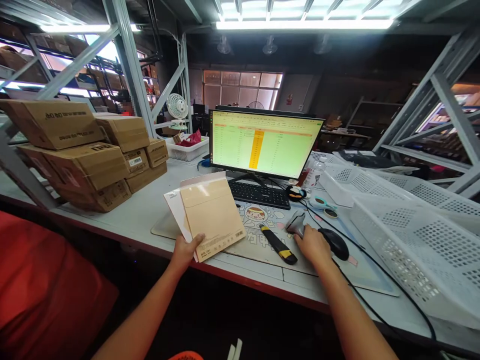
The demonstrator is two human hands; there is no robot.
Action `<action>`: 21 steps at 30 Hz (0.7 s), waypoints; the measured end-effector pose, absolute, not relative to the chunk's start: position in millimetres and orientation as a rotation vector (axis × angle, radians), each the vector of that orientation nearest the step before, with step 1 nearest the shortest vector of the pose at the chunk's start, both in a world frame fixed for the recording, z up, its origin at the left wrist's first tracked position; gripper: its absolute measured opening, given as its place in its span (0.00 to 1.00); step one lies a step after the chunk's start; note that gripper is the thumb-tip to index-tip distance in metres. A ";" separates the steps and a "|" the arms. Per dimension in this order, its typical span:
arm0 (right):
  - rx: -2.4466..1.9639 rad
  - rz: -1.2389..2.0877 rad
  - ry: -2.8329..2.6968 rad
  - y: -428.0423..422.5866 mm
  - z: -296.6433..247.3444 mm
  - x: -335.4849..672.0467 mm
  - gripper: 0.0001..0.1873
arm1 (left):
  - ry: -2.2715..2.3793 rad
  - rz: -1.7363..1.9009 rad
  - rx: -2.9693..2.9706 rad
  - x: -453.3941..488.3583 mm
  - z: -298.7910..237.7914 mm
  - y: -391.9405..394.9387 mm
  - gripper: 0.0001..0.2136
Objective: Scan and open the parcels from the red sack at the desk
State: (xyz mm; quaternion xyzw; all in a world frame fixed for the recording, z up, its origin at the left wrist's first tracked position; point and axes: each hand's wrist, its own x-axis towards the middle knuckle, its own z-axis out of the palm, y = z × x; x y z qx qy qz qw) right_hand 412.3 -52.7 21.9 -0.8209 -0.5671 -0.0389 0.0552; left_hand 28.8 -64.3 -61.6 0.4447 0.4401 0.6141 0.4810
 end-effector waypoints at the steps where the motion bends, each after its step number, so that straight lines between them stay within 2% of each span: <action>1: -2.422 -0.158 -1.707 -57.1 21.4 410.7 0.25 | 1.013 1.486 1.062 27.2 -61.8 -64.6 0.27; 3: -2.163 -0.091 -1.702 -68.6 22.6 398.5 0.29 | 0.875 1.445 1.036 24.6 -61.5 -66.8 0.30; 4: -2.009 0.075 -1.723 -75.9 23.4 388.3 0.32 | 0.812 1.413 1.035 23.9 -61.1 -68.8 0.30; 8: -1.353 1.139 -1.759 -112.3 21.7 336.9 0.44 | 0.654 1.235 1.076 26.9 -60.5 -82.7 0.32; 11: -1.165 1.482 -1.582 -138.7 15.8 315.9 0.39 | 0.572 1.094 1.102 32.5 -63.3 -93.1 0.32; 16: -1.345 1.341 -1.309 -180.4 11.5 352.8 0.33 | 0.640 1.133 1.011 35.5 -64.6 -93.3 0.33; 19: -1.618 1.117 -1.014 -217.6 17.7 401.7 0.31 | 0.719 1.210 0.976 31.6 -61.6 -85.3 0.35; 21: -1.786 0.854 -0.877 -249.8 26.8 432.5 0.29 | 0.743 1.233 0.950 29.3 -59.4 -79.6 0.35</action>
